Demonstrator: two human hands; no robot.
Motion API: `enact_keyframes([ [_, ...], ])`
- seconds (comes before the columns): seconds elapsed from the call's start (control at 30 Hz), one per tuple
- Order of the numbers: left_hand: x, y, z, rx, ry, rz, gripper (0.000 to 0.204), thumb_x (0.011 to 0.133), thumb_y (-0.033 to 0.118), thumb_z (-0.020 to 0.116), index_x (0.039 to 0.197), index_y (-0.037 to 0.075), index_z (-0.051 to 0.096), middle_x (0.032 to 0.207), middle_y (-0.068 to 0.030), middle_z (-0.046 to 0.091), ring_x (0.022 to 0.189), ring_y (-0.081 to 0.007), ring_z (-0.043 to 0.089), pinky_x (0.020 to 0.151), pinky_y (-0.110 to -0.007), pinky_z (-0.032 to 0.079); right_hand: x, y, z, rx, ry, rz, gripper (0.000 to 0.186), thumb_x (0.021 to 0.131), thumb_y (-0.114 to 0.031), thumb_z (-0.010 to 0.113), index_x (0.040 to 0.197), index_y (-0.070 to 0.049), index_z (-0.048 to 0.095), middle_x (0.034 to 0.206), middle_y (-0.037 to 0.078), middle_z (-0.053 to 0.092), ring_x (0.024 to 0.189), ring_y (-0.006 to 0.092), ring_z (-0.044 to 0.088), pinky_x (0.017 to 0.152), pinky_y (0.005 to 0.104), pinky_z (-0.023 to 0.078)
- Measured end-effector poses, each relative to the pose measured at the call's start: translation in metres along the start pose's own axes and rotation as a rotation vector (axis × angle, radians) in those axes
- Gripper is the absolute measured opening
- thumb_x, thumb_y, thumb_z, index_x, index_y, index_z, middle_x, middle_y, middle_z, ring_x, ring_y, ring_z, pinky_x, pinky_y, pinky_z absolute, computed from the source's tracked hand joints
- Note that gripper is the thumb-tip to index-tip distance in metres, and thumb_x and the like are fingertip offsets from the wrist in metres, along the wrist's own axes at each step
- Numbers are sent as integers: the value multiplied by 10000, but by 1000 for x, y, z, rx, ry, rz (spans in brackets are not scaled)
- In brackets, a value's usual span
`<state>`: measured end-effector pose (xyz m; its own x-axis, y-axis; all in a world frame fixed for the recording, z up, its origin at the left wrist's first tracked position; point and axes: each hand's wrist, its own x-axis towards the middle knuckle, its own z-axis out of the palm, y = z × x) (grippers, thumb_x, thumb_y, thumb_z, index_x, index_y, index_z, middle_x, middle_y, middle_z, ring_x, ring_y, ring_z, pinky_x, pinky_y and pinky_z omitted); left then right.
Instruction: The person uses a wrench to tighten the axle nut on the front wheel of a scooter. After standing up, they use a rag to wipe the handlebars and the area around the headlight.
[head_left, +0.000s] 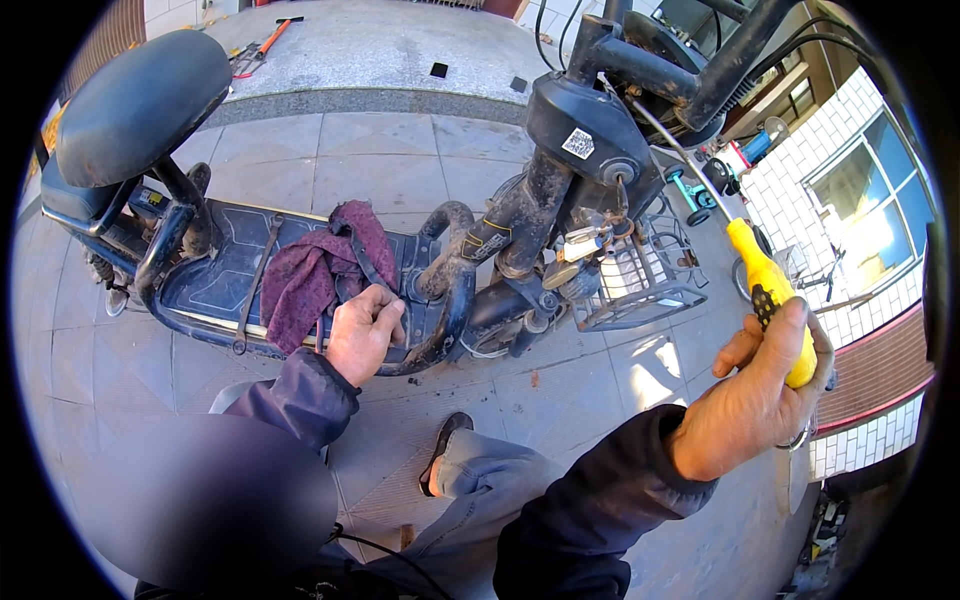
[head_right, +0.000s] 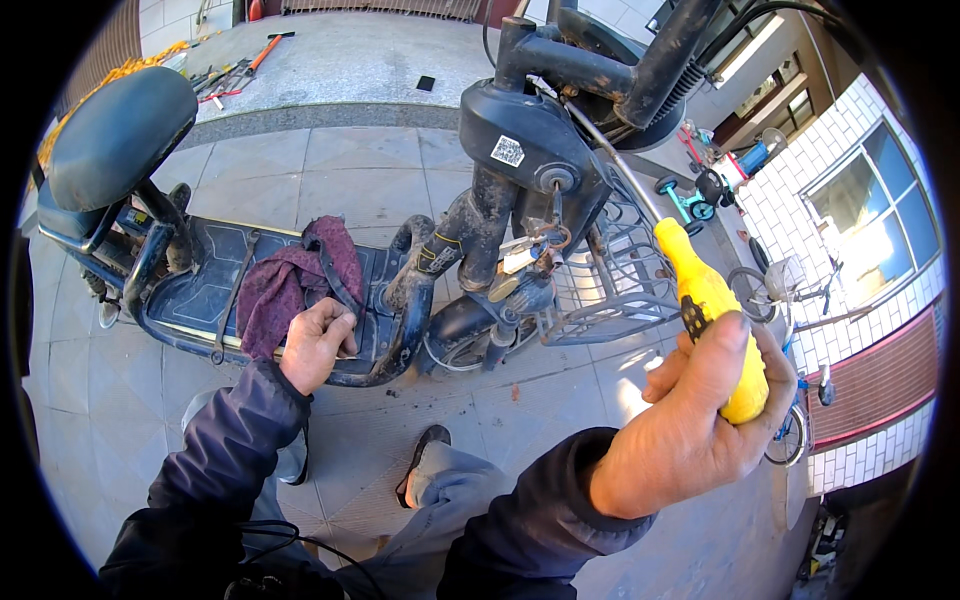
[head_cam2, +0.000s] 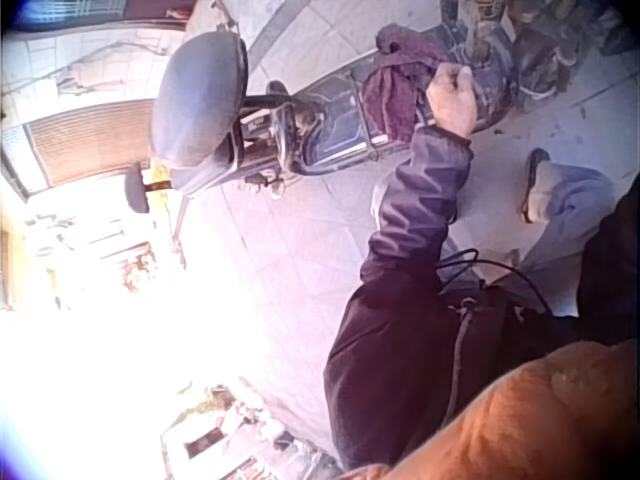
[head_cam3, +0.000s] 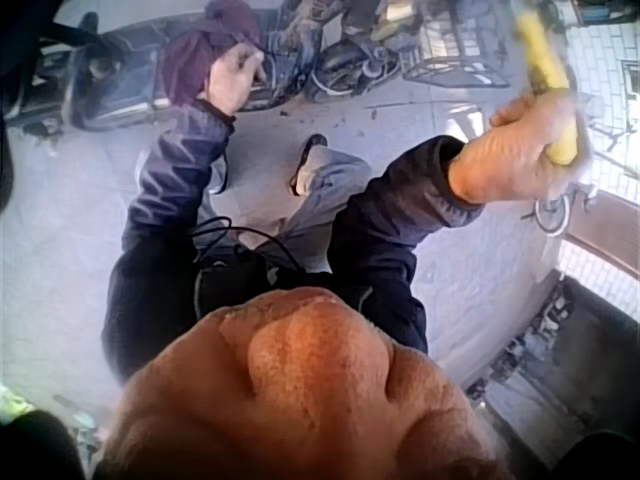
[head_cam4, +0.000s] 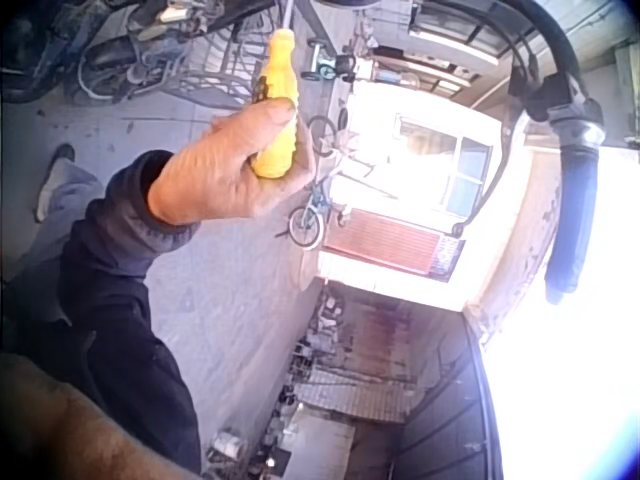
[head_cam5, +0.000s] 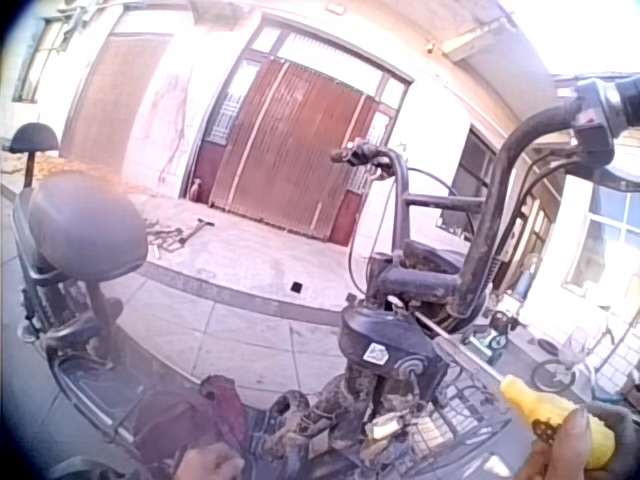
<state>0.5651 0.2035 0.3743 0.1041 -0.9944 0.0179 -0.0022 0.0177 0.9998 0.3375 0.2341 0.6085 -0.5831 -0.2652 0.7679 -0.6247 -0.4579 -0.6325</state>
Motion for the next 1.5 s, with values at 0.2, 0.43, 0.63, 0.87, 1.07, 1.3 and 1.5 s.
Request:
enact_keyframes([
  [0.2, -1, 1, 1, -38, 25, -12, 141, 947, 91, 545, 863, -20, 570, 631, -38, 594, 568, -74, 529, 553, -247, 446, 2, -1, -5, 27, 45, 4, 400, 865, -348, 716, 1014, -6, 572, 633, 64, 550, 464, 55, 451, 446, 175, 333],
  [0.43, 0, -2, -1, -2, -1, -5, 135, 964, 107, 524, 887, 6, 571, 662, -26, 595, 575, -70, 543, 553, -227, 468, 2, 1, 0, 17, 60, 21, 394, 871, -346, 708, 1013, -4, 574, 655, 86, 569, 467, 65, 458, 448, 178, 335],
  [0.63, 0, 2, 0, 25, -4, -18, 142, 968, 111, 520, 888, 7, 572, 661, -28, 596, 576, -72, 544, 551, -231, 471, 4, 3, -1, 37, 64, 43, 396, 874, -340, 706, 1039, -8, 567, 664, 90, 573, 470, 65, 460, 444, 182, 337],
  [0.87, 0, 0, 2, 29, -14, -7, 143, 966, 115, 525, 886, 7, 572, 656, -29, 600, 566, -70, 545, 540, -227, 466, 11, 3, -18, 55, -154, 17, 311, 872, -193, 705, 1075, -5, 564, 797, 100, 613, 621, 103, 547, 570, 201, 437],
  [1.07, 0, -3, 4, 17, -20, -14, 140, 961, 115, 533, 886, 3, 573, 654, -32, 606, 561, -72, 548, 534, -224, 460, 5, 1, -21, -16, -276, -228, 347, 797, 27, 701, 1119, 18, 570, 1035, 104, 596, 904, 162, 589, 814, 262, 498],
  [1.3, -15, 37, 8, -220, -263, 21, 372, 1008, 338, 456, 990, -11, 581, 769, -69, 634, 683, -115, 591, 609, -265, 488, -23, -30, -26, 414, -251, -84, 402, 779, -67, 696, 1123, 56, 529, 860, 148, 594, 569, 173, 573, 526, 251, 466],
  [1.5, -35, 88, -1, -935, -255, -121, 795, 970, 660, 154, 1211, -1, 523, 1126, -108, 616, 1039, -210, 591, 916, -352, 466, -112, -18, 39, 353, -762, -381, 432, 740, 3, 770, 1126, 29, 579, 964, 191, 605, 851, 313, 645, 714, 363, 544],
])
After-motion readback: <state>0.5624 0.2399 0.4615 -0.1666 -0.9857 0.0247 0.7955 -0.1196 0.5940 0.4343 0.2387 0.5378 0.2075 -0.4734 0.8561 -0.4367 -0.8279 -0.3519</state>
